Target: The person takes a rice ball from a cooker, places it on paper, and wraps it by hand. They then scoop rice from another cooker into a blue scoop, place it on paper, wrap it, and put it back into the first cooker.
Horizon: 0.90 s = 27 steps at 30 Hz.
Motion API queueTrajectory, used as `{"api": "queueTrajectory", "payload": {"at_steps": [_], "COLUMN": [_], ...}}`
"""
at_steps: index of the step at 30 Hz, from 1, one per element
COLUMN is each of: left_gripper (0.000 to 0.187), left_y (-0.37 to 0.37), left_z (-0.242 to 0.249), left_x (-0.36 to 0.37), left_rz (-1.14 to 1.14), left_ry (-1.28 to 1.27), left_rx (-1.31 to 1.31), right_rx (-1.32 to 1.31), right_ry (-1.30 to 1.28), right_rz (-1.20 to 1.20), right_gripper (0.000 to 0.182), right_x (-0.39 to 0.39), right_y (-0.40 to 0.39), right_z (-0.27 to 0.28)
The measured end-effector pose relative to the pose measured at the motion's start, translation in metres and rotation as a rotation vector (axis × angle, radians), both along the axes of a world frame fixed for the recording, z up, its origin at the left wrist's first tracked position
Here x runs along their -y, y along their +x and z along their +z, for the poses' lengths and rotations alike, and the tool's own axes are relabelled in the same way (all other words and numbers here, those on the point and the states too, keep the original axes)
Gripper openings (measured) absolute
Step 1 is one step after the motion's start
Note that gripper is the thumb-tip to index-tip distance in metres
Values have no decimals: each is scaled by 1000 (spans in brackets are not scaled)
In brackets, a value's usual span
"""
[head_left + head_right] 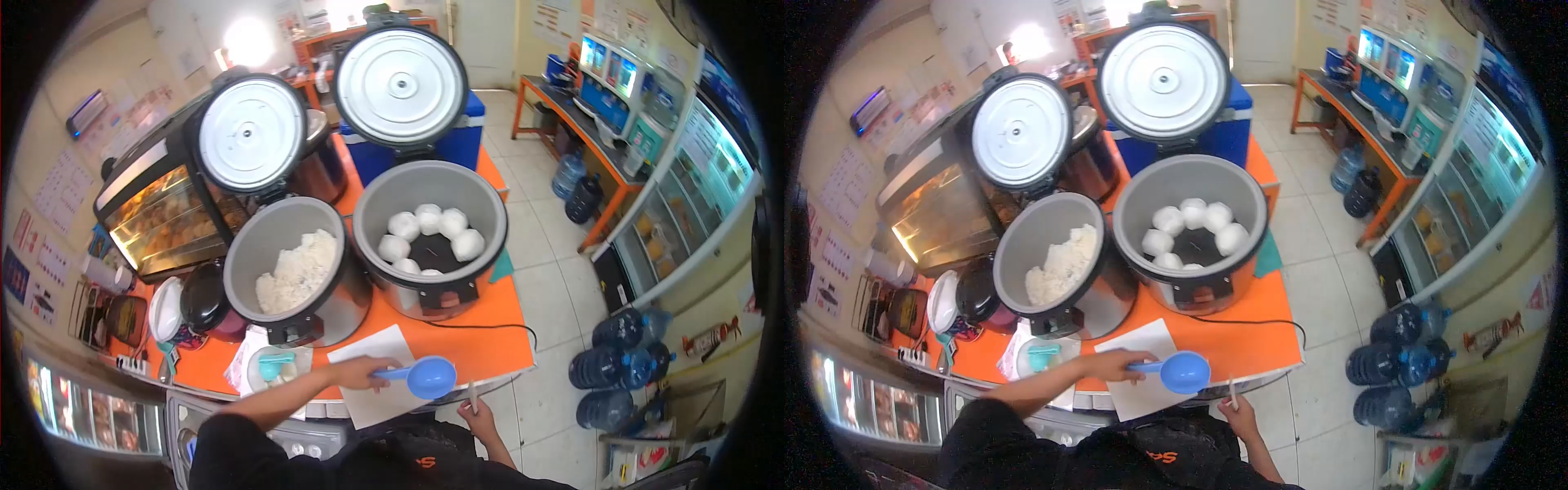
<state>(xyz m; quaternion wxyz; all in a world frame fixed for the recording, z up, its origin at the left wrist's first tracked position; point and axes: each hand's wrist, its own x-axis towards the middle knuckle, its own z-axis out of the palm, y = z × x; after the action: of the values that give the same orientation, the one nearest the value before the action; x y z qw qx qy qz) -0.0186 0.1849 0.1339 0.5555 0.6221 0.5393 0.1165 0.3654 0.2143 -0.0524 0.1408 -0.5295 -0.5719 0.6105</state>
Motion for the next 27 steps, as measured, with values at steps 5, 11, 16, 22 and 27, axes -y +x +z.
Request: {"api": "queueTrajectory", "payload": {"at_steps": [5, 11, 16, 22, 27], "left_gripper": [36, 29, 27, 23, 26], "left_y": [-23, -133, -228, -336, -359], "left_z": [33, 106, 154, 48, -29], "left_x": [84, 105, 55, -48, -90], "left_rz": [615, 910, 964, 750, 742], "left_ry": [-27, 478, 415, 344, 163], "left_rx": [429, 87, -365, -959, -1027], "right_rx": [-19, -73, -215, -232, -230], "right_ry": [361, 270, 180, 447, 587], "right_rz": [396, 574, 531, 381, 371], "right_gripper": [42, 33, 32, 59, 84], "right_x": [-21, -66, -88, -90, -90], "right_y": [-88, -168, -235, -325, -361], "right_z": [25, 76, 131, 154, 143]}}
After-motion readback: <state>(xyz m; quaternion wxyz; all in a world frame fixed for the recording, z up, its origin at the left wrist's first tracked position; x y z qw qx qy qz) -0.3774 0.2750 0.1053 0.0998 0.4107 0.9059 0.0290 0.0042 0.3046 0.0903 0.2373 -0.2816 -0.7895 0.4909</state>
